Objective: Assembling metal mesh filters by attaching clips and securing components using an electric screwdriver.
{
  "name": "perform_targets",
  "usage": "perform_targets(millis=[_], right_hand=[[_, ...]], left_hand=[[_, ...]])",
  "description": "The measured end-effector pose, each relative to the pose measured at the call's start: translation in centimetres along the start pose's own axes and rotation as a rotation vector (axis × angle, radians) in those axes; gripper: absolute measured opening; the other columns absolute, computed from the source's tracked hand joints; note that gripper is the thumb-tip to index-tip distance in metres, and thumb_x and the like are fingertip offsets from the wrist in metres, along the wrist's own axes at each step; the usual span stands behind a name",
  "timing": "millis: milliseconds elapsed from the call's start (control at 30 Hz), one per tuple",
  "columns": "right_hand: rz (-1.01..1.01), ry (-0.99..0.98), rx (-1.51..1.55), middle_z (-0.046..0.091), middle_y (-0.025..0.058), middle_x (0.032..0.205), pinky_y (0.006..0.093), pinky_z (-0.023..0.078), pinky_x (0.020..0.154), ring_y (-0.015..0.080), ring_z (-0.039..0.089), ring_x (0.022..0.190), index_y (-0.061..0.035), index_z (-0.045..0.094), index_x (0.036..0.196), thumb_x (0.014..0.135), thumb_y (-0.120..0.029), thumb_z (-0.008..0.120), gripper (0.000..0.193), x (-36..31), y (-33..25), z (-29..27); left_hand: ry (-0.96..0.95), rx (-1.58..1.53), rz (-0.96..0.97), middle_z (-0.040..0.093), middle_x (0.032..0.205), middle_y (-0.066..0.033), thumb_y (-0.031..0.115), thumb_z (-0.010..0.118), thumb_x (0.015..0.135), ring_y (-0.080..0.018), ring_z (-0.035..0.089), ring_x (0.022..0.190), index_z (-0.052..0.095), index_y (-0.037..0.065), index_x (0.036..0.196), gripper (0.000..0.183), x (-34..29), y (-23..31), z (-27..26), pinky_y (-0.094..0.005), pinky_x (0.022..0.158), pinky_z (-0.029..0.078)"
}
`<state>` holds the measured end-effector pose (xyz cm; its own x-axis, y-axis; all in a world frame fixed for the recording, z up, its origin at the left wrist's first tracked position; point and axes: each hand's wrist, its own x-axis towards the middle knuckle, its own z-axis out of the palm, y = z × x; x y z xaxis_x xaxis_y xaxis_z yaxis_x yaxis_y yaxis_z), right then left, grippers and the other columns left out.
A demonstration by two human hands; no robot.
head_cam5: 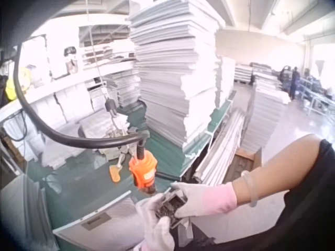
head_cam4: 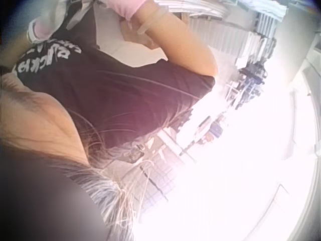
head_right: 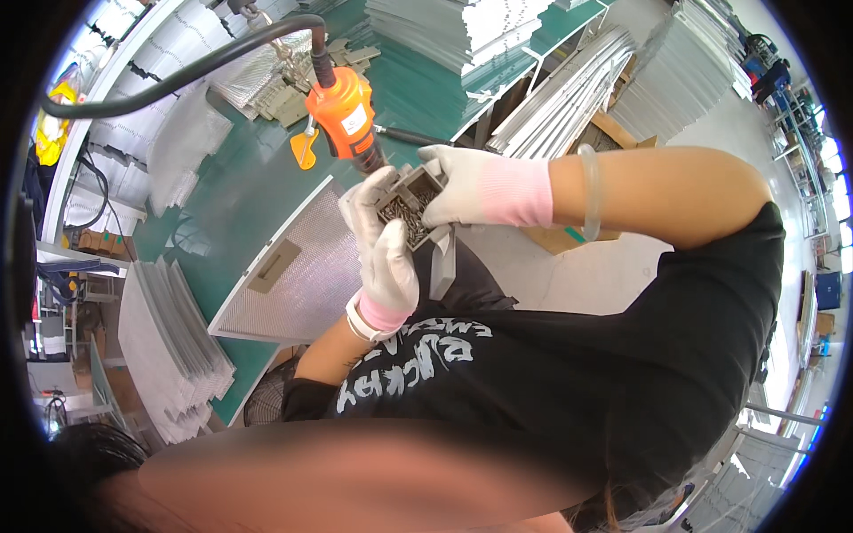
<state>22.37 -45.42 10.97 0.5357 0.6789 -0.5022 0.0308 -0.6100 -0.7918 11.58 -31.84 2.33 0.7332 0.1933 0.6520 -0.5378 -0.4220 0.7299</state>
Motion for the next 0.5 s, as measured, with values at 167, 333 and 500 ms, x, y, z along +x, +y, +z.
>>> perform_targets(millis=[167,333,500], right_hand=[[-0.083,0.016,-0.123,0.068,0.0142,0.115,0.0268,0.055,0.082,0.0167,0.067,0.099,0.0069,0.019,0.156,0.077,-0.01,0.072,0.097,1.7,-0.1,0.2],[-0.047,0.028,-0.194,0.068,0.0161,0.118,0.0279,0.054,0.089,0.0168,0.067,0.103,0.0084,0.023,0.154,0.075,-0.009,0.073,0.095,2.6,-0.6,0.3],[-0.029,0.008,-0.148,0.068,0.015,0.12,0.0271,0.051,0.094,0.0168,0.066,0.106,0.008,0.023,0.154,0.073,-0.009,0.071,0.095,3.1,-0.3,0.1]], left_hand=[[0.009,0.035,-0.002,0.049,0.132,-0.0205,0.016,0.04,0.087,-0.0305,0.041,0.122,0.048,-0.009,0.135,0.055,0.2,0.2,-0.4,-0.0408,0.109,0.033],[0.01,-0.046,0.037,0.049,0.133,-0.0217,0.009,0.045,0.086,-0.0351,0.039,0.121,0.048,-0.008,0.133,0.05,0.0,-1.2,-1.6,-0.0453,0.109,0.03],[0.095,0.112,0.008,0.044,0.13,-0.0195,0.008,0.064,0.08,-0.0323,0.044,0.124,0.033,-0.005,0.146,0.074,1.1,-2.3,-2.8,-0.0416,0.105,0.038]])
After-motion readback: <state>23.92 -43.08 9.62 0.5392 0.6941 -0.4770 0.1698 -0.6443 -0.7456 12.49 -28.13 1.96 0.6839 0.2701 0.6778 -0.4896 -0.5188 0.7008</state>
